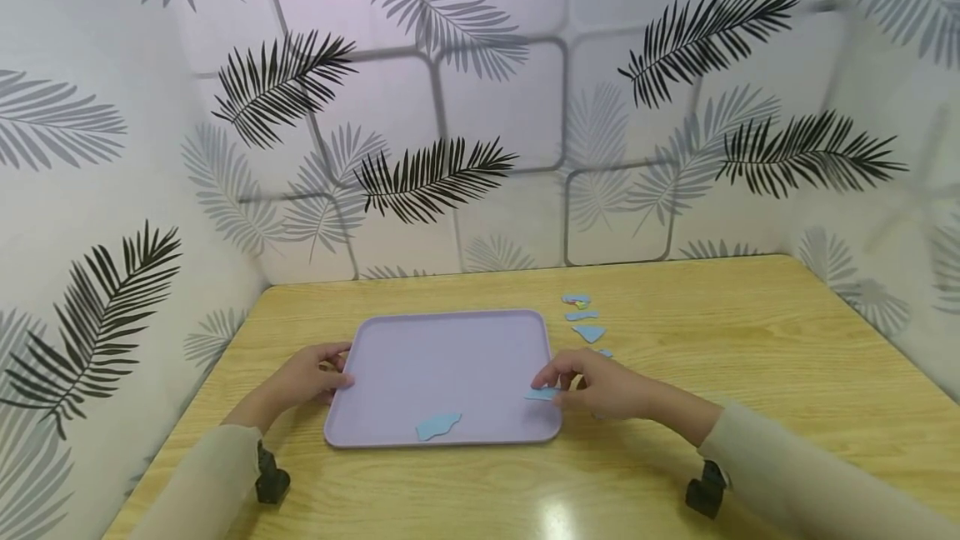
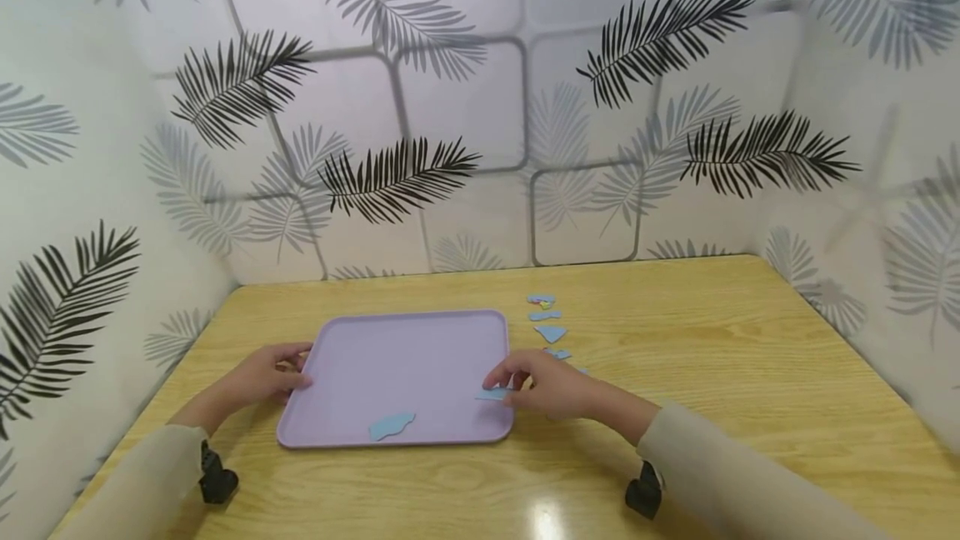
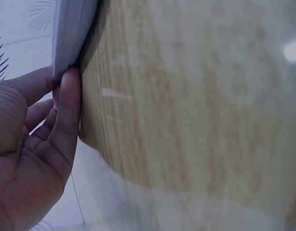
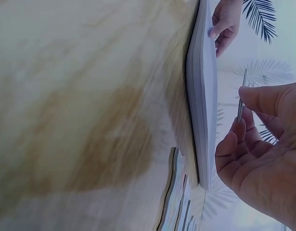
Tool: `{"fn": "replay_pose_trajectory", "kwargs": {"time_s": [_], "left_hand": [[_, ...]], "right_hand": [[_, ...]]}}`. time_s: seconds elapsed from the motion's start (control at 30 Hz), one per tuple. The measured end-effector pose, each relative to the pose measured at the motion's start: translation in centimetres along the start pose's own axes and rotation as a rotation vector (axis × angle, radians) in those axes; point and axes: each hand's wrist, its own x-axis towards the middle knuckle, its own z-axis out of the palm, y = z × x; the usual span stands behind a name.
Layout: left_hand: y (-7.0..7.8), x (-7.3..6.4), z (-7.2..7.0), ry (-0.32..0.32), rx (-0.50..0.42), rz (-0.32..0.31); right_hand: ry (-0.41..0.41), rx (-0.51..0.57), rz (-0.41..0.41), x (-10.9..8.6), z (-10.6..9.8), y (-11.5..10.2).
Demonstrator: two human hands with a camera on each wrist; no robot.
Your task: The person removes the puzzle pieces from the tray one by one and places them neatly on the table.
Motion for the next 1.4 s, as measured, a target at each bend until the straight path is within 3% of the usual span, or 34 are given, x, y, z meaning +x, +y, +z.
{"fn": "replay_pose_trajectory", "kwargs": {"time_s": [0.43,0.63,1.17,1.4], "left_hand": [[0.1,-0.1,0.0,-0.008,-0.010,0.006],[0.2,0.0,0.0,-0.010,-0.010,0.002],[0.1,0.1,0.1,0.001,0.023,-0.026],[0.2,0.0,0.1,-0.001,0.011,-0.015]], "right_hand": [[0.059,0.003,-0.043,-4.3,-0.2,0.9],[0.090,-0.033,-0.026,-5.8,-0.6,1.2],[0.105,-0.090,0.018,-7.5,-0.7,2.4],[0.109,-0.128,-0.033,-7.8,-0.7,2.5]]}}
